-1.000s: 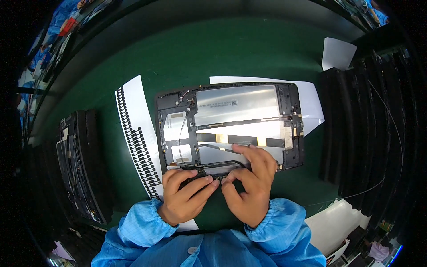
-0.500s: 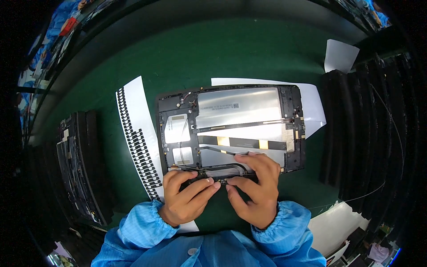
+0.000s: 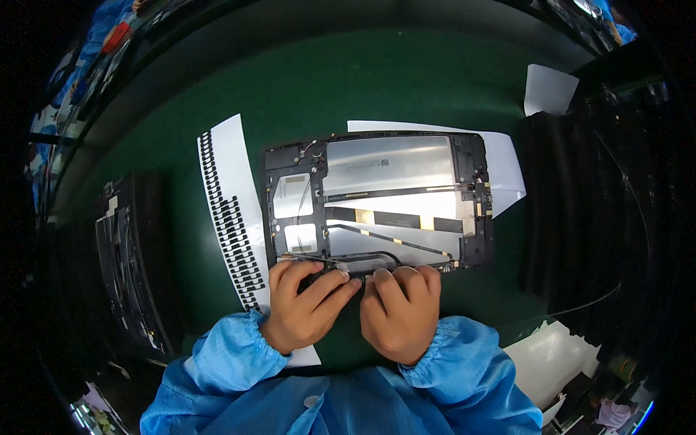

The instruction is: The person assembles tablet frames by peeling adhesive strips from a backing sheet, sticking them onto internal cables and components, pressing the parts into place by hand, and stacking the tablet frames.

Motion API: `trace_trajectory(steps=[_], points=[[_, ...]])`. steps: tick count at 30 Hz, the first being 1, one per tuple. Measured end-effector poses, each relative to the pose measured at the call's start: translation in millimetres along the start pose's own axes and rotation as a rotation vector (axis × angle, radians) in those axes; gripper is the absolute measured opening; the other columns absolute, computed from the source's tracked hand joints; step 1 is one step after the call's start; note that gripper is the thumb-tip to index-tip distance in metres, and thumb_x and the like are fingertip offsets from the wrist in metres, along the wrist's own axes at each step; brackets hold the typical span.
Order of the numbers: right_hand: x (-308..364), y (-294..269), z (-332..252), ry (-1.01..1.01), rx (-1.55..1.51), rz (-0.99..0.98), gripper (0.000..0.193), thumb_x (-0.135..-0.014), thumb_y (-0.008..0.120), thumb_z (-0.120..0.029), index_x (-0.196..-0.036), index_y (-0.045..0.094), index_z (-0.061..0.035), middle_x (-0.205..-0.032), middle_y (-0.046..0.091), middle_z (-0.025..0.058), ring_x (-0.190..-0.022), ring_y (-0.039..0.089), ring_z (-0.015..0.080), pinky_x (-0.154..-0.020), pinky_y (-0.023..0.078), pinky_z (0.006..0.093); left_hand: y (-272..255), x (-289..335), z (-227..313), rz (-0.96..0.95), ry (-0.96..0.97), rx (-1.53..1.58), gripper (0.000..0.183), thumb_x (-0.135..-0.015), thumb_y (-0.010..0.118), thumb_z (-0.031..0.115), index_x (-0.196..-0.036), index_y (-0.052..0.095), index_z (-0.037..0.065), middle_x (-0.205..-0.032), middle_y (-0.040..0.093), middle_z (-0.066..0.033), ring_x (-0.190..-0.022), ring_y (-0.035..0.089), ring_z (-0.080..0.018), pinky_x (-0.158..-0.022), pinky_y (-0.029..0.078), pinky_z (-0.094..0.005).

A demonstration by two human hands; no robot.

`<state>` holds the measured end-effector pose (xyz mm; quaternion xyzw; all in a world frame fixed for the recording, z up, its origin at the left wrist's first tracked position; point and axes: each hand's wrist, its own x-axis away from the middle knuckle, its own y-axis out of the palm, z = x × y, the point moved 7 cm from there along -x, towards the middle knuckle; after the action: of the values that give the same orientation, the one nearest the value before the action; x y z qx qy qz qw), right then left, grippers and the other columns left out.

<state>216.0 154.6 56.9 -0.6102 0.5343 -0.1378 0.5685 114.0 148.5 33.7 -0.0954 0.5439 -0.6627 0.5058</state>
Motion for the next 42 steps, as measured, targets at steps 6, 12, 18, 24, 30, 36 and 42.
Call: trace_trajectory(steps=[6,12,18,24,30,36,42], points=[[-2,-5,-10,0.017,0.034,-0.043,0.02,-0.056,0.061,-0.003,-0.075,0.06,-0.0005,-0.084,0.054,0.01,-0.074,0.05,0.0252,-0.065,0.038,0.0377,-19,4,1,-0.038,-0.009,0.059,0.026,-0.07,0.056,0.01,-0.095,0.063,0.007,-0.098,0.057,-0.0057,-0.095,0.049,-0.0245,-0.081,0.037,-0.04],[0,29,-70,0.283,-0.47,-0.082,0.016,-0.068,0.061,0.002,-0.084,0.06,-0.0008,-0.08,0.056,0.0134,-0.069,0.058,0.0284,-0.058,0.047,0.0341,-61,76,-63,0.045,-0.489,-0.106,0.033,-0.07,0.06,0.001,-0.103,0.059,0.005,-0.113,0.05,-0.0137,-0.105,0.047,-0.0323,-0.087,0.036,-0.0412],[1,71,-89,0.261,-0.168,0.001,0.013,-0.071,0.06,-0.005,-0.083,0.058,0.0016,-0.074,0.052,0.0126,-0.062,0.054,0.0283,-0.054,0.045,0.0367,-49,90,-42,0.029,-0.489,-0.099,0.04,-0.068,0.064,0.005,-0.107,0.057,0.005,-0.112,0.048,-0.0153,-0.106,0.044,-0.0348,-0.088,0.033,-0.0424],[3,76,-99,0.251,-0.142,0.016,0.006,-0.068,0.059,-0.004,-0.072,0.055,-0.0021,-0.069,0.048,0.0112,-0.062,0.051,0.0274,-0.057,0.043,0.0371,-56,95,-48,0.042,-0.49,-0.134,0.038,-0.069,0.063,0.004,-0.107,0.057,0.004,-0.112,0.047,-0.0149,-0.107,0.043,-0.0346,-0.089,0.032,-0.043],[2,68,-94,0.218,-0.224,0.117,0.008,-0.066,0.059,-0.001,-0.069,0.052,-0.0021,-0.068,0.048,0.0113,-0.059,0.05,0.0284,-0.054,0.042,0.037,-51,91,-42,0.022,-0.454,-0.14,0.038,-0.07,0.061,0.001,-0.108,0.057,0.003,-0.114,0.046,-0.0149,-0.108,0.041,-0.0331,-0.092,0.03,-0.0413],[18,35,-64,0.462,-0.827,-0.031,0.006,-0.071,0.06,0.0,-0.074,0.055,-0.0017,-0.069,0.051,0.0113,-0.062,0.053,0.0239,-0.057,0.044,0.0299,-44,77,-50,-0.058,-0.513,-0.155,0.037,-0.072,0.06,0.005,-0.108,0.056,0.004,-0.117,0.046,-0.0143,-0.11,0.039,-0.0338,-0.091,0.028,-0.0429],[59,-48,68,0.729,-0.662,0.159,0.005,-0.071,0.06,0.0,-0.074,0.057,-0.0025,-0.085,0.058,0.0109,-0.082,0.054,0.0235,-0.075,0.042,0.0313,-45,7,19,-0.042,-0.287,0.029,0.036,-0.064,0.062,-0.001,-0.101,0.06,0.004,-0.11,0.052,-0.0136,-0.104,0.046,-0.0322,-0.087,0.034,-0.0427]])
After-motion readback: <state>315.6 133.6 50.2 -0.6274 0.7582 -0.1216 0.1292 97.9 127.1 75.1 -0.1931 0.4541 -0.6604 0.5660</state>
